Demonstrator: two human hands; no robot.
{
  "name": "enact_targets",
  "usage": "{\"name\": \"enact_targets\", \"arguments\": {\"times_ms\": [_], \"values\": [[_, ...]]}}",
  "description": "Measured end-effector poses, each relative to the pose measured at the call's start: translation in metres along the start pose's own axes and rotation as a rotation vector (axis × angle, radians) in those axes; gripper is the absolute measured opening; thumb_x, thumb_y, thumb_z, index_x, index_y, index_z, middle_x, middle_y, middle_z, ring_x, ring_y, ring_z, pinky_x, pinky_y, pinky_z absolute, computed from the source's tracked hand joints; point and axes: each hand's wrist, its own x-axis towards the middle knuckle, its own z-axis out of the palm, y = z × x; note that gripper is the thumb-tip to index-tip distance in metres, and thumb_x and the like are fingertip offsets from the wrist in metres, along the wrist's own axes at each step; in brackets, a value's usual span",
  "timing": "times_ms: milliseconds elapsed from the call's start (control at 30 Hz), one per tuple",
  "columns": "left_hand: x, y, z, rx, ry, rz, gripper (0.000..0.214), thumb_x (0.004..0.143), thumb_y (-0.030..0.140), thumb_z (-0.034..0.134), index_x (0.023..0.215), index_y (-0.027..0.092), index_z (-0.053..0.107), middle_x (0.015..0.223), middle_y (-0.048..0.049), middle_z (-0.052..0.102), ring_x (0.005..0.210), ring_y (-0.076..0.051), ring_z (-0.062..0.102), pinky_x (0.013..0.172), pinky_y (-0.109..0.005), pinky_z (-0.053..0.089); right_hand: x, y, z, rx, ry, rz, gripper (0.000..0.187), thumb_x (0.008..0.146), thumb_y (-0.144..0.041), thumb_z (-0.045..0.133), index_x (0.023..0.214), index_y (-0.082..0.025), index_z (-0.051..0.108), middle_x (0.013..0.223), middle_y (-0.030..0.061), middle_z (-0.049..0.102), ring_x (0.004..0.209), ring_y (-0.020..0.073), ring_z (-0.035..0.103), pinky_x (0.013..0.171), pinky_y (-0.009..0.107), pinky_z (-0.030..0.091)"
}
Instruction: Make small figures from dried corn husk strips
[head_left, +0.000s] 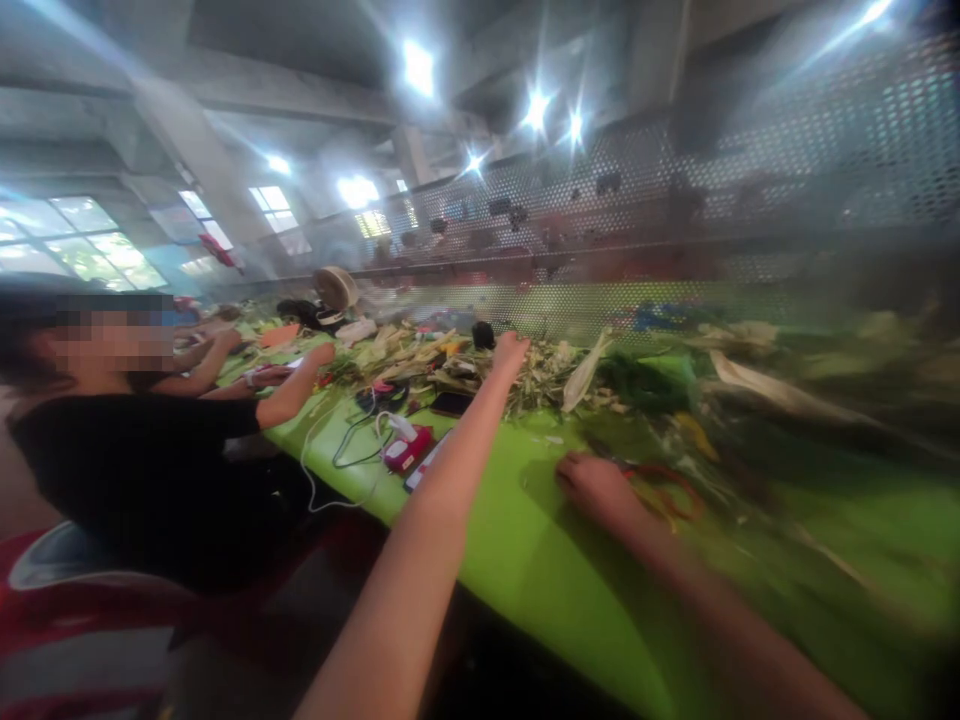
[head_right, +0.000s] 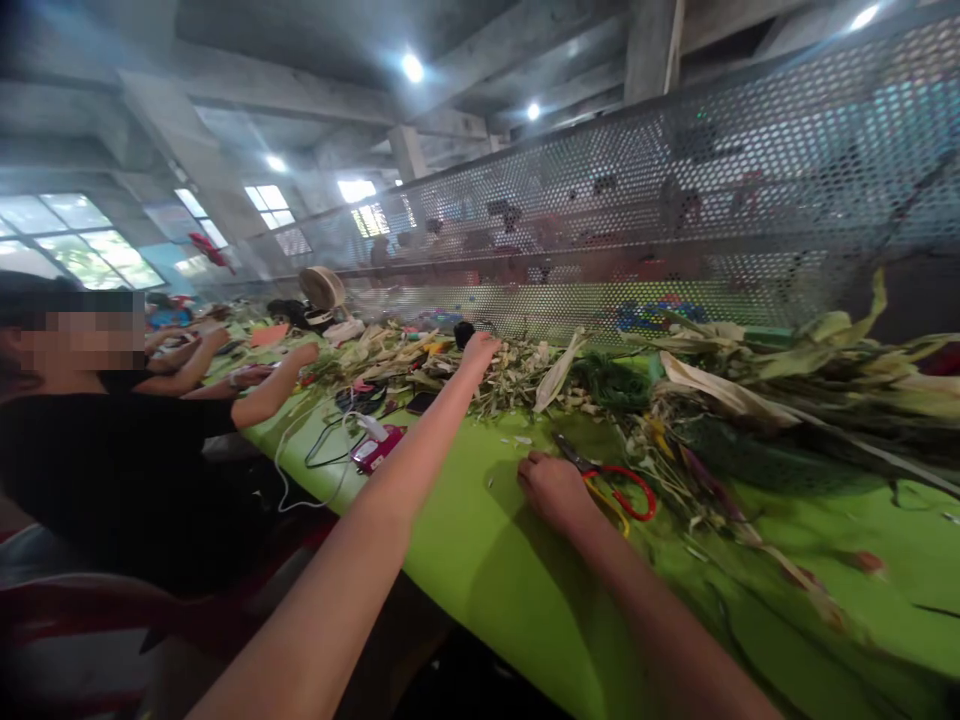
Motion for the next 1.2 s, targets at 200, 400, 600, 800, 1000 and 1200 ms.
{"name": "enact_targets", "arguments": {"times_ms": [200,400,600,800,1000,1200], "values": [[-0.032,-0.016,0.058,0.207,-0.145,0.118,0.018,0.072,0.034,0.073,0.073,0.021,0.061,0.075,-0.0046,0.066,0.09,-0.023,0.061,0.085,-0.031,0.042,0.0,0.0,0.0,0.036,-0.004,0.031,0.026,0.095,-0.024,0.043,0.091,-0.018,0.068,0.094,0.0088,0.07,0.079,0.0173,0.065,0.067,0.025,0.04],[-0.06,-0.046,0.084,0.459,-0.163,0.192,0.031,0.069,0.026,0.076,0.094,0.019,0.058,0.101,-0.0113,0.065,0.113,-0.03,0.055,0.101,-0.042,0.032,0.001,0.002,0.005,0.039,0.005,0.028,0.02,0.09,-0.018,0.048,0.092,-0.018,0.067,0.096,0.009,0.069,0.088,0.0203,0.065,0.074,0.027,0.042],[-0.067,-0.048,0.081,0.438,-0.127,0.176,0.022,0.073,0.009,0.066,0.092,0.017,0.059,0.105,-0.0128,0.064,0.111,-0.031,0.056,0.107,-0.049,0.025,0.001,0.003,0.006,0.016,-0.003,0.019,0.023,0.089,-0.015,0.044,0.092,-0.018,0.067,0.094,0.0095,0.069,0.086,0.0203,0.064,0.072,0.028,0.041],[-0.079,-0.029,0.062,0.245,-0.024,0.207,0.012,0.085,0.021,0.056,0.096,0.021,0.061,0.092,-0.0081,0.068,0.099,-0.025,0.06,0.102,-0.043,0.033,0.0,0.009,0.004,0.184,0.078,0.086,0.024,0.091,-0.02,0.044,0.09,-0.02,0.068,0.092,0.0073,0.07,0.08,0.0187,0.064,0.069,0.027,0.041],[-0.114,-0.027,0.05,-0.519,-0.306,0.054,0.023,0.073,0.03,0.071,0.087,0.017,0.059,0.086,-0.0031,0.066,0.079,-0.016,0.059,0.079,-0.03,0.045,0.001,0.039,-0.013,0.786,0.512,0.366,0.027,0.088,-0.04,0.054,0.101,-0.02,0.066,0.096,0.0057,0.071,0.082,0.0192,0.064,0.074,0.03,0.047],[-0.146,-0.042,0.052,-0.628,-0.617,0.005,0.033,0.068,0.033,0.076,0.092,0.017,0.059,0.087,-0.0035,0.067,0.08,-0.016,0.06,0.077,-0.029,0.046,-0.006,0.057,-0.034,1.061,0.721,0.608,0.041,0.077,-0.05,0.065,0.104,-0.019,0.063,0.094,0.0058,0.069,0.077,0.0187,0.062,0.069,0.031,0.051]]}}
